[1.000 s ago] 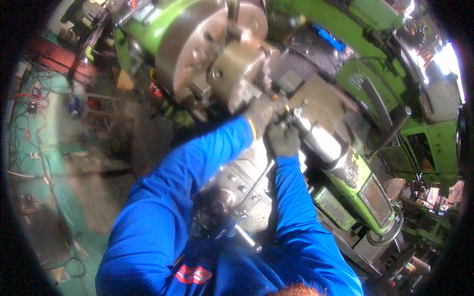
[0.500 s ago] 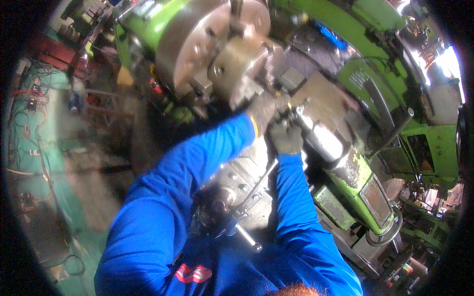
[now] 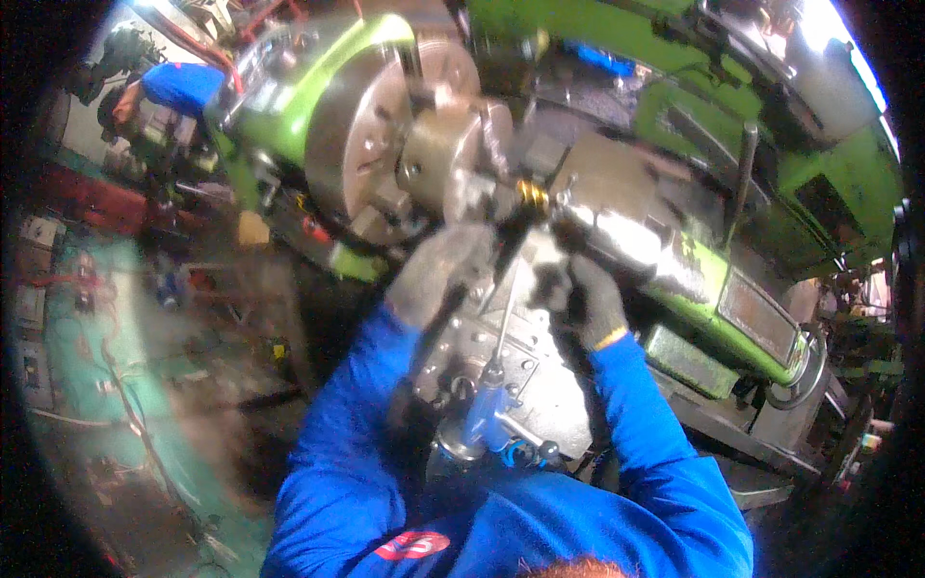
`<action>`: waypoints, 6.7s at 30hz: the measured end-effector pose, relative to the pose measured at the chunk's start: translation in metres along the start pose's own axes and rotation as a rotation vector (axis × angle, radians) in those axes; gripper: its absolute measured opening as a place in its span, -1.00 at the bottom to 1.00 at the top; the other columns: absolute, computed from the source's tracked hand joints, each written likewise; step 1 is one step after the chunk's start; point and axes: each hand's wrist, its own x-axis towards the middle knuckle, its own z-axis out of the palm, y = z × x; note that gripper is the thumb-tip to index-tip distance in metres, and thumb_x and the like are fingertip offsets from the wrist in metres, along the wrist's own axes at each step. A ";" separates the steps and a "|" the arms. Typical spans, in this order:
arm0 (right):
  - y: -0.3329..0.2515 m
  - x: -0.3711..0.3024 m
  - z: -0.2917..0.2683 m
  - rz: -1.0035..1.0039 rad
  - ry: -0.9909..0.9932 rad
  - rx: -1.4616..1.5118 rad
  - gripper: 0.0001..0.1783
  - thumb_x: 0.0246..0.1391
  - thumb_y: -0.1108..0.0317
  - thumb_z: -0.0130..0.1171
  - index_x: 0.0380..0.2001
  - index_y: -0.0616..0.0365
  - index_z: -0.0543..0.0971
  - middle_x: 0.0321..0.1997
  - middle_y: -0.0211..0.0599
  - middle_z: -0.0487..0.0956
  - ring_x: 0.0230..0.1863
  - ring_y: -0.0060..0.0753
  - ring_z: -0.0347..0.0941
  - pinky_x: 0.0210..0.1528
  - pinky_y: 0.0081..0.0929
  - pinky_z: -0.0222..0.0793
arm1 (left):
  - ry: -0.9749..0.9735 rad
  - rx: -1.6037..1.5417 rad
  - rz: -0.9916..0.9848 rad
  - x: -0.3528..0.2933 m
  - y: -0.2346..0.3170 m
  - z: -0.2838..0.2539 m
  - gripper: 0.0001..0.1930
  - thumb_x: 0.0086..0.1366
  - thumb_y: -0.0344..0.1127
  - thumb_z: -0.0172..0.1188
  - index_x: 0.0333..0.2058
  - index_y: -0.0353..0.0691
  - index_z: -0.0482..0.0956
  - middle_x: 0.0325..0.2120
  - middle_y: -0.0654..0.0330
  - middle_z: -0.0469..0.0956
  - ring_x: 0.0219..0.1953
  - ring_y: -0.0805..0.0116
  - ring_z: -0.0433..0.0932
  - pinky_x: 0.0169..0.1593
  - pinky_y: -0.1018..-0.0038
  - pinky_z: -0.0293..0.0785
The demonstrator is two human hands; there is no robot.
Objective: The person operates a green industrial lathe, using a pneumatic tool to work on a rotating metal cylinder. They adjust the tool's position and apply pressure to the spinning workpiece while wearing blue protective clothing and gloves.
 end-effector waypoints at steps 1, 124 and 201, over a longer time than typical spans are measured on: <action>-0.008 -0.020 -0.007 -0.234 0.087 -0.367 -0.75 0.27 0.27 0.11 -0.10 0.19 0.54 -0.20 -0.25 0.58 -0.22 -0.29 0.53 -0.09 -0.30 0.48 | -0.003 0.025 0.072 -0.016 0.004 -0.001 -0.53 0.55 -0.08 -0.07 0.22 -0.29 0.45 0.07 0.09 0.54 0.10 0.26 0.51 0.26 0.36 0.36; -0.177 -0.264 -0.373 -0.605 1.564 -0.569 -0.08 0.17 -0.49 -0.18 0.06 0.15 0.64 -0.08 0.06 0.69 -0.11 0.12 0.62 0.01 -0.03 0.52 | 0.419 1.279 0.284 -0.124 -0.050 0.045 -0.44 0.29 -0.06 0.04 0.26 -0.01 0.46 0.30 0.27 0.41 -0.03 0.13 0.66 -0.05 0.31 0.63; 0.576 -0.353 0.085 0.714 1.719 -0.922 -0.46 0.18 0.00 0.16 -0.03 0.30 0.60 -0.01 0.18 0.62 0.02 0.27 0.53 0.08 0.00 0.44 | -0.252 0.950 0.880 -0.078 -0.033 0.000 -0.28 0.19 0.25 0.15 0.09 -0.27 0.49 -0.14 0.02 0.52 -0.01 0.02 0.40 0.17 0.06 0.23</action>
